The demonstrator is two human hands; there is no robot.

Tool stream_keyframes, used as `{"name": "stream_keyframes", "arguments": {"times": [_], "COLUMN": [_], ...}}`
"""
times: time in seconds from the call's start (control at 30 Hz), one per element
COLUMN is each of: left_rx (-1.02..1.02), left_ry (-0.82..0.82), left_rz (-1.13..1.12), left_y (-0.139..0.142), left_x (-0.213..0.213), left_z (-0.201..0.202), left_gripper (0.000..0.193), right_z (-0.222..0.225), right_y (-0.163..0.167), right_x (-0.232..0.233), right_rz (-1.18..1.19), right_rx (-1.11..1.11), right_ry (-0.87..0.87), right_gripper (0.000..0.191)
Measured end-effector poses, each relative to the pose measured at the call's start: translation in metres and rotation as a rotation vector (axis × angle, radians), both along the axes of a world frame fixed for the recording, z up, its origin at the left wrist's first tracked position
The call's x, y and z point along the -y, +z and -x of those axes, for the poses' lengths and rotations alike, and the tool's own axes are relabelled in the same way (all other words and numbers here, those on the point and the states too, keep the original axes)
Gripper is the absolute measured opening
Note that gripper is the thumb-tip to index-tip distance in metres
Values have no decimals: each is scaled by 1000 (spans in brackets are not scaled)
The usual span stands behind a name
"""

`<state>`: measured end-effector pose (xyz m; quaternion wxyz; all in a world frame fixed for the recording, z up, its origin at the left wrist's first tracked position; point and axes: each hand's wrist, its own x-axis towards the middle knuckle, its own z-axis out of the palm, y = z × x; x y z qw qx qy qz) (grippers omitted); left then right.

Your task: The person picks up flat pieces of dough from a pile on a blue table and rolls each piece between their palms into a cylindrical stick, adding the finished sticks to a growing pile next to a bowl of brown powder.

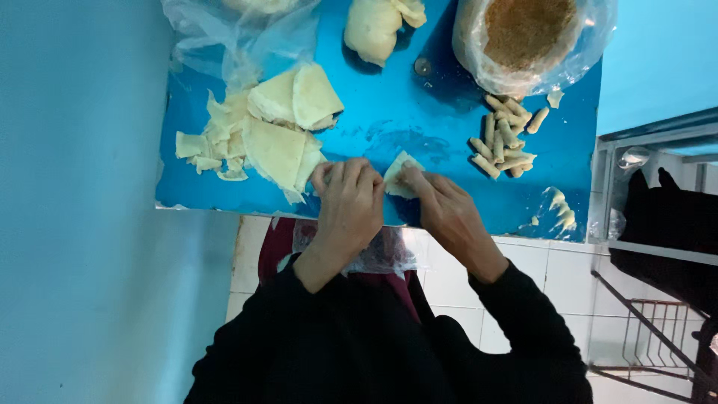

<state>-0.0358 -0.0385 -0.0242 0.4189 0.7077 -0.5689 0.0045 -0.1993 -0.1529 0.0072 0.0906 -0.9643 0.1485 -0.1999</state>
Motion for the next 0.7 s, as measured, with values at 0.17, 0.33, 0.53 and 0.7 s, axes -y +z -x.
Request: {"name": "stream_keyframes", "arguments": {"times": [0.17, 0.33, 0.53, 0.7], "left_rx": [12, -3, -93, -171], "left_ry": [9, -6, -85, -177], "left_rz": [-10, 10, 14, 16], "left_y": [3, 3, 1, -7], "left_x": [1, 3, 2, -2], "left_z": [-1, 0, 4, 6], "left_gripper": [11, 12, 10, 18], "right_z": [7, 1, -8, -10], "right_y": [1, 15, 30, 40], "right_x": [-7, -8, -11, -9], "right_rz": [-73, -220, -215, -462], "right_rx": [-22, -45, -136, -83], "right_ry": [-201, -359, -336, -315], "right_gripper": [64, 63, 65, 67]}}
